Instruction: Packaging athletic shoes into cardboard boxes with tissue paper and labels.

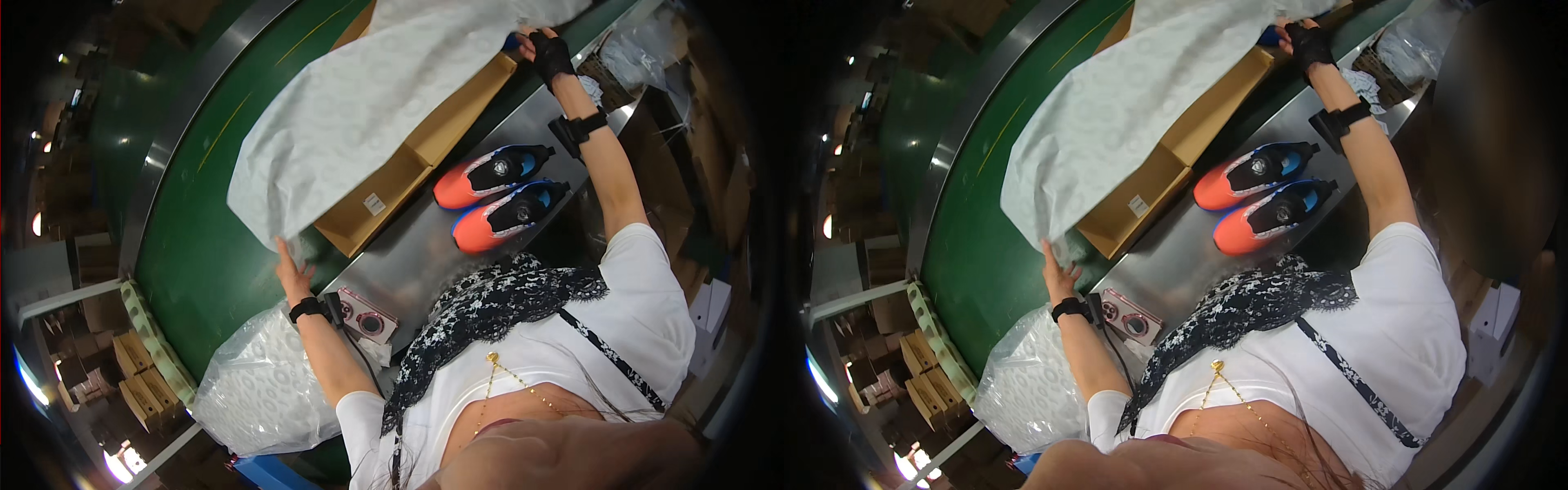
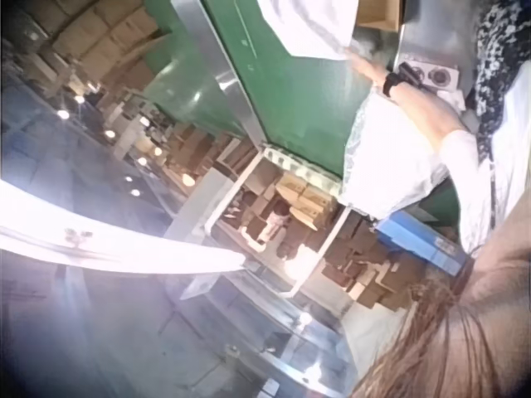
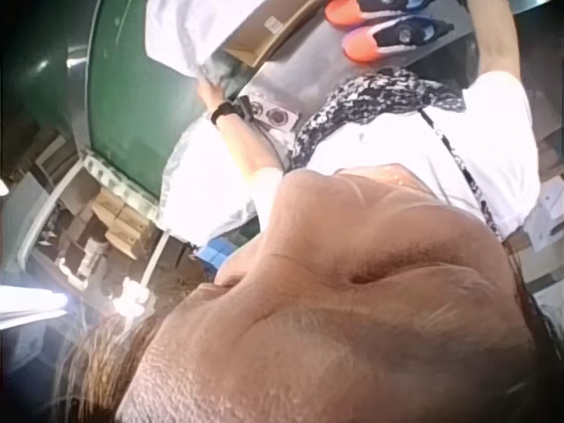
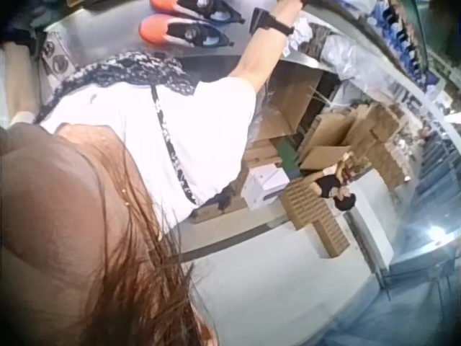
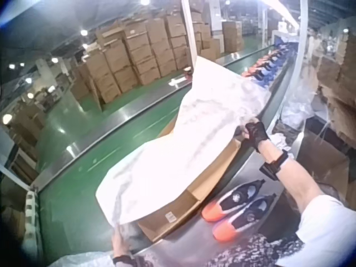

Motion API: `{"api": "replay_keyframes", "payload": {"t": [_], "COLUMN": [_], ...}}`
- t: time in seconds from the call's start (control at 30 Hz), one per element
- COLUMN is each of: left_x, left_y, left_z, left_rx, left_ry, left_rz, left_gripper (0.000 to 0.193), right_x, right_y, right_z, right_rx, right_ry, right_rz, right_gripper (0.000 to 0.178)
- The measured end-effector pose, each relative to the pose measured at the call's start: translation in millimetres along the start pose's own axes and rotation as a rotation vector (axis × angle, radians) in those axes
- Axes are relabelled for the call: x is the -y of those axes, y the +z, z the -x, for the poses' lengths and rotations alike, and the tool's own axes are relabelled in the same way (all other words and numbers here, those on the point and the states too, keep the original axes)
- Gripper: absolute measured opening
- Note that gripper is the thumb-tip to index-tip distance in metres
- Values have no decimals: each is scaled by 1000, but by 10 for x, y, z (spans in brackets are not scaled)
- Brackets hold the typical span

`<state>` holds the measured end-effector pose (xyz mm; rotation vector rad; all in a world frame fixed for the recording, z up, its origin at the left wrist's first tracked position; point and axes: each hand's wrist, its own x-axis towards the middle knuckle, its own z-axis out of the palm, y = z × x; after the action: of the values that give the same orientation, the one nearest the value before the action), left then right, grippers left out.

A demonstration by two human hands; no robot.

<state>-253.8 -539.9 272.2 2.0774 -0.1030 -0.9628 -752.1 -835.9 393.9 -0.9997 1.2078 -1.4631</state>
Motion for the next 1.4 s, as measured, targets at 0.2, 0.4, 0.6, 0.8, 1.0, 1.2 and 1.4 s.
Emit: {"api": "replay_keyframes", "payload": {"t": [0.2,0.4,0.6,0.8,1.0,1.2,1.4], "left_x": [21,-107,289,460,332,-173,-624], "left_y": [221,425,253,-137,-289,-105,490], "left_z": [-292,-185,73,399,640,1105,1242], "left_rx": [338,375,139,-72,-195,-284,286], "left_ry": [-414,-92,-33,23,167,623,1205], "left_rz": [975,966,990,837,739,274,-303], "left_gripper": [73,35,31,34,34,27,22], "right_x": [-293,-933,-28,110,-1015,-1339,-1231], "right_y": [-674,-1227,-14,1199,2009,2410,2581], "right_z": [938,2001,2194,1895,1665,1972,2221], "right_rx": [558,1179,1285,1060,687,655,1181], "right_ry": [-686,-240,-640,239,309,44,-572], "right_rz": [1062,1111,1215,460,414,757,658], "right_gripper": [45,20,23,32,33,36,58]}}
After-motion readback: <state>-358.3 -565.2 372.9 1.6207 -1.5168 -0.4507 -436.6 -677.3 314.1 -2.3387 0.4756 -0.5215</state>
